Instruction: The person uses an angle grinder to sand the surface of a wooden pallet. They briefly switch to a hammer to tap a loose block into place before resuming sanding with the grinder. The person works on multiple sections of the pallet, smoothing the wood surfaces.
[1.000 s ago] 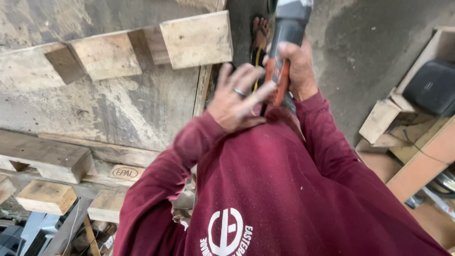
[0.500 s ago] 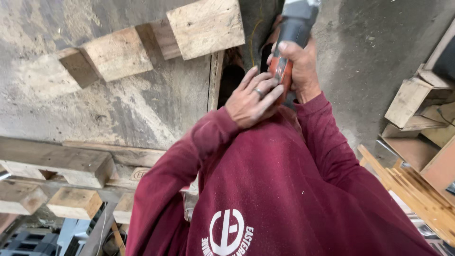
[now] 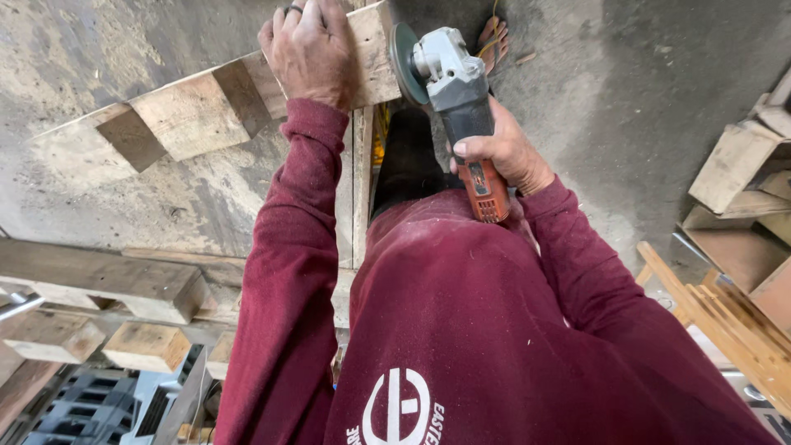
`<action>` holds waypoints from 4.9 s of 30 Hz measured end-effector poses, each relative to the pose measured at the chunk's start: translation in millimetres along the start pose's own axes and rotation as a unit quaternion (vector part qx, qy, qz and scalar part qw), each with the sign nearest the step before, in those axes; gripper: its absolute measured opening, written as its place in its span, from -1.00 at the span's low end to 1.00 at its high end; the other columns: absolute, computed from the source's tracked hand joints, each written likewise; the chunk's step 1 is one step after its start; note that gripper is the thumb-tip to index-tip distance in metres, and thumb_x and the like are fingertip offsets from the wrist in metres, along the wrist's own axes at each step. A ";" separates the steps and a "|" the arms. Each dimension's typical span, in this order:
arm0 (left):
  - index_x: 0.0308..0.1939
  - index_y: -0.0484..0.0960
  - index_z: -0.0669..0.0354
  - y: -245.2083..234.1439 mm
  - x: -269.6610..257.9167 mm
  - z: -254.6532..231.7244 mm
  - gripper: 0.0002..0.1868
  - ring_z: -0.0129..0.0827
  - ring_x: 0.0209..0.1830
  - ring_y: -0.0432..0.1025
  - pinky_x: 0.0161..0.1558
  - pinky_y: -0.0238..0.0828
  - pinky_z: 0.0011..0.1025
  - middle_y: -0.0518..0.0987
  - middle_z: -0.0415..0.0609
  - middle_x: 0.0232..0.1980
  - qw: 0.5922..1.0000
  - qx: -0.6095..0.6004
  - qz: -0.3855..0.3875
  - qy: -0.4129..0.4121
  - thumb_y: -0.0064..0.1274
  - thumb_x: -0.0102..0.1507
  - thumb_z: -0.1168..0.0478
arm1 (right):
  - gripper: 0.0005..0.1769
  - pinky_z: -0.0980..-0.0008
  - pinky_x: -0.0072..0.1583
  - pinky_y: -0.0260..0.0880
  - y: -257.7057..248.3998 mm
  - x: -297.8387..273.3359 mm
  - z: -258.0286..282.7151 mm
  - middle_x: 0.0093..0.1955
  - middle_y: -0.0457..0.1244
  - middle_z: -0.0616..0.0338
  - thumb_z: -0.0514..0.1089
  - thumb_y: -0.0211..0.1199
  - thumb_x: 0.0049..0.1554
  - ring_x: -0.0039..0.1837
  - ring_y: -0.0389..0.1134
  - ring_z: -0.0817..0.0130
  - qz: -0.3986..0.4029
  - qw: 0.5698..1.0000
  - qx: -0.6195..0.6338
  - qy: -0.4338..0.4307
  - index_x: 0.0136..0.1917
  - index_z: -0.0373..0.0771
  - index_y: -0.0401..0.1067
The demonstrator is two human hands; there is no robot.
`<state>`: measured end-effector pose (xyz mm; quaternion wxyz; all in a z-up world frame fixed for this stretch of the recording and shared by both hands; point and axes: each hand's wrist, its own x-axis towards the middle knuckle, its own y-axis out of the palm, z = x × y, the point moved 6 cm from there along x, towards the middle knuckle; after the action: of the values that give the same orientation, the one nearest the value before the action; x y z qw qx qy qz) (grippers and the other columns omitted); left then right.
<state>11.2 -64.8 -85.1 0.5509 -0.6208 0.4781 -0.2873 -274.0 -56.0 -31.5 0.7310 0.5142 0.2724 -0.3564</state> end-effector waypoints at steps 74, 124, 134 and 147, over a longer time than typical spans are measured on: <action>-0.42 0.59 0.04 -3.1 2.7 -2.7 -0.52 -0.30 -0.24 0.42 0.04 0.26 -0.16 0.57 -0.11 -0.32 1.000 0.007 -0.011 0.003 -0.24 0.50 -0.01 | -0.23 0.26 -0.12 0.56 -17.3 45.7 22.8 -0.11 0.26 0.02 -0.04 0.35 0.01 -0.21 0.42 0.27 0.058 0.998 -0.027 -0.004 0.39 -0.31 0.15; -0.46 0.52 0.00 -14.9 6.6 -9.0 -0.48 -0.26 -0.29 0.40 0.00 0.22 -0.16 0.53 -0.09 -0.38 1.000 0.011 -0.017 0.000 -0.33 0.49 -0.07 | -0.18 0.28 -0.19 0.50 -25.5 13.1 -15.9 -0.11 0.26 0.15 -0.01 0.35 -0.10 -0.25 0.39 0.31 0.042 0.998 -0.035 0.039 0.35 -0.32 0.17; -0.45 0.53 0.00 -16.1 5.7 -13.7 -0.53 -0.28 -0.27 0.40 0.06 0.24 -0.18 0.53 -0.12 -0.36 1.000 -0.003 -0.023 -0.001 -0.27 0.50 0.00 | -0.15 0.27 -0.24 0.51 -29.9 15.9 -6.1 -0.17 0.27 0.07 0.00 0.32 -0.14 -0.29 0.40 0.29 0.061 0.995 -0.039 0.071 0.38 -0.23 0.16; -0.45 0.56 0.05 -23.1 5.1 -18.0 -0.50 -0.24 -0.29 0.40 0.02 0.23 -0.17 0.52 -0.09 -0.37 1.000 -0.016 -0.002 -0.007 -0.27 0.49 -0.02 | -0.24 0.25 -0.22 0.48 -30.4 50.0 -9.3 -0.22 0.26 0.08 -0.11 0.34 -0.05 -0.31 0.36 0.27 0.032 0.998 0.030 0.039 0.36 -0.29 0.14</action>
<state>3.6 -78.3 -59.7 0.5441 -0.6322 0.4774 -0.2761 -268.7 -65.8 -89.7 0.7151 0.5582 0.2733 -0.3200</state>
